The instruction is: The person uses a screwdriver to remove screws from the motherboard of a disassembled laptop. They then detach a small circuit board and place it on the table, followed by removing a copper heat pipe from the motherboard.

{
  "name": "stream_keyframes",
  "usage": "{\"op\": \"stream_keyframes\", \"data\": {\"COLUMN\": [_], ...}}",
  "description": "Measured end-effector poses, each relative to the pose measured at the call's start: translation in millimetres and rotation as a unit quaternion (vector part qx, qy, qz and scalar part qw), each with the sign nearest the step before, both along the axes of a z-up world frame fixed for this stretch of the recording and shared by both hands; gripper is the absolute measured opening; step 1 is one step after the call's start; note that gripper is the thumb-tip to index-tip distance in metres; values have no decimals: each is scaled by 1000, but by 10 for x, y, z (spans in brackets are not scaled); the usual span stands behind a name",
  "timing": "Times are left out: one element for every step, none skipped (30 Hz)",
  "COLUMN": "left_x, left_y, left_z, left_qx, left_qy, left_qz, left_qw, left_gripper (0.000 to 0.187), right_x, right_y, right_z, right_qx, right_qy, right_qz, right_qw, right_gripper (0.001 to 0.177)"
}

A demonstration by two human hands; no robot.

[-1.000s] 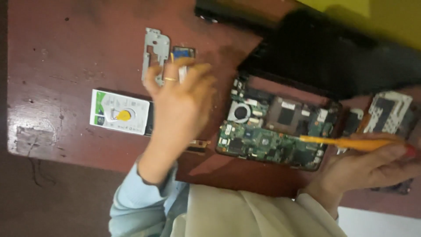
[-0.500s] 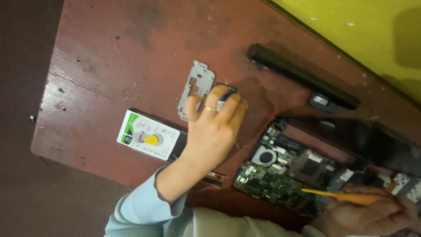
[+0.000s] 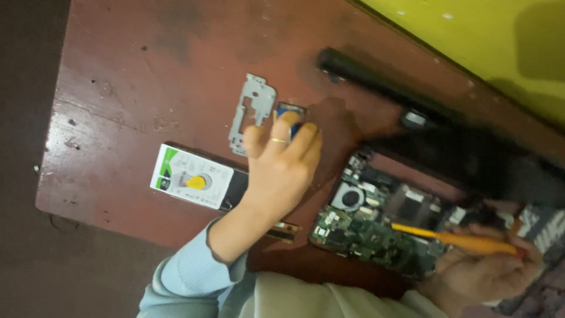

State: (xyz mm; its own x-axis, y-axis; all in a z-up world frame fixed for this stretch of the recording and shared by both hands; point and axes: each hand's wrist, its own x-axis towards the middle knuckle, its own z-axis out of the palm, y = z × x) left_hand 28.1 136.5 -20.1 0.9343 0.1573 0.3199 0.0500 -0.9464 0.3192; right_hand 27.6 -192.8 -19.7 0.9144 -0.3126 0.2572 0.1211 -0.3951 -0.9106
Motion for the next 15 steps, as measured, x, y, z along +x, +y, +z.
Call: {"op": "stream_keyframes", "data": {"left_x": [3,-12,-21,-41,-62,-99,-139,-163,-191,-242,-271,-288,-301,-308,-313], "left_y": [17,16,6,-14,-81,-155,-223,-303,-374,-444,-487,-517,-540,-551,-561], "left_z": [101,181,260,339,352,366,376,358,336,318,292,262,228,214,196], "left_qx": [-12,-12,-122,-233,-235,-335,-432,-434,-496,-555,-556,-567,-578,-578,-583], "left_qy": [-65,-69,-79,-83,-83,-86,-86,-84,-59,-32,-29,-22,-16,-13,-12], "left_qz": [0,-12,-50,-90,-104,-138,-169,-177,-188,-194,-198,-211,-224,-225,-228], "left_qw": [998,997,988,965,963,928,882,879,846,808,807,796,785,784,780], "left_gripper": [12,12,8,4,4,5,9,9,8,8,8,8,9,9,8], "right_x": [-34,-62,-80,-122,-161,-206,-249,-289,-329,-373,-427,-455,-480,-502,-521], "right_y": [-94,-55,-25,-7,-4,-12,-14,51,124,198,185,185,191,201,212], "right_z": [-21,9,38,83,81,89,93,115,133,149,166,168,167,170,172], "right_qx": [58,59,96,132,132,146,160,158,188,218,217,215,214,214,213], "right_qy": [0,-6,17,42,37,25,13,9,-35,-77,-78,-86,-95,-94,-104], "right_qz": [12,0,0,-3,-16,8,33,25,29,35,29,45,61,58,51], "right_qw": [998,998,995,990,990,989,986,987,981,972,973,972,970,970,970], "right_gripper": [38,38,37,37,37,31,26,26,24,23,23,22,22,22,20]}}
